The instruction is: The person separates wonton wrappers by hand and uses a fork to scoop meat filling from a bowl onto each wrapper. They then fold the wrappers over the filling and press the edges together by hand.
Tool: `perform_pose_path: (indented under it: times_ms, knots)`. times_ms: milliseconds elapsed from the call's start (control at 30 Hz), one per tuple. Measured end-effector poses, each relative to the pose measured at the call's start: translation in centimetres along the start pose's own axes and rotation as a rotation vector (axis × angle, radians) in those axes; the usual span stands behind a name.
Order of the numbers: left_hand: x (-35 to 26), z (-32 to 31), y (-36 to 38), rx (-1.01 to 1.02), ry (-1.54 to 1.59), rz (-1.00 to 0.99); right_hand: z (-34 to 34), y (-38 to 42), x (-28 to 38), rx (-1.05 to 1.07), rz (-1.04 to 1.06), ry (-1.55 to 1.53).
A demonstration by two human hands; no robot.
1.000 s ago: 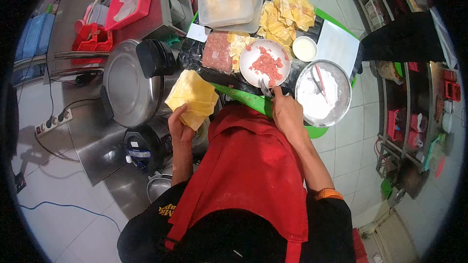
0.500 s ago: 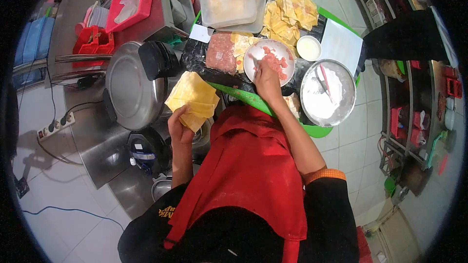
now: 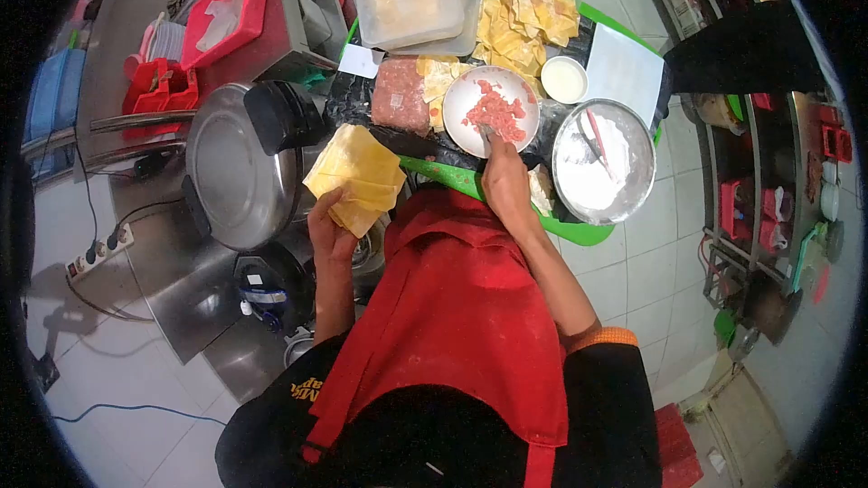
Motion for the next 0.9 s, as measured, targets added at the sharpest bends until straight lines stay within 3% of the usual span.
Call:
perform_pose_path:
  times_ms: [333,433,567,900]
  knots:
    - [0.4,-0.1,-0.2,-0.031,-0.015,0.015,-0.2,0.5,1.2,0.124,0.035,0.024]
    - [0.6,0.0,-0.2,-0.025,-0.009,0.017,0.6,0.0,1.3,0.027,0.063,-0.019]
    - [1.0,0.4,-0.3,-0.070,-0.028,0.022,-0.7,-0.1,1.2,0.096,0.042,0.114]
    - [1.3,-0.8,0.3,0.048,-0.009,0.029,-0.3,-0.2,1.1,0.169,0.019,0.039]
Point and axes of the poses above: each hand's wrist, its own y-axis away from the middle knuckle, its own z-axis out of the back of the hand, x = y × z, the point moved 6 cm from there along -y, towards the middle knuckle, and after that the axes turned 13 degrees about -x, right-handed, at the moved point
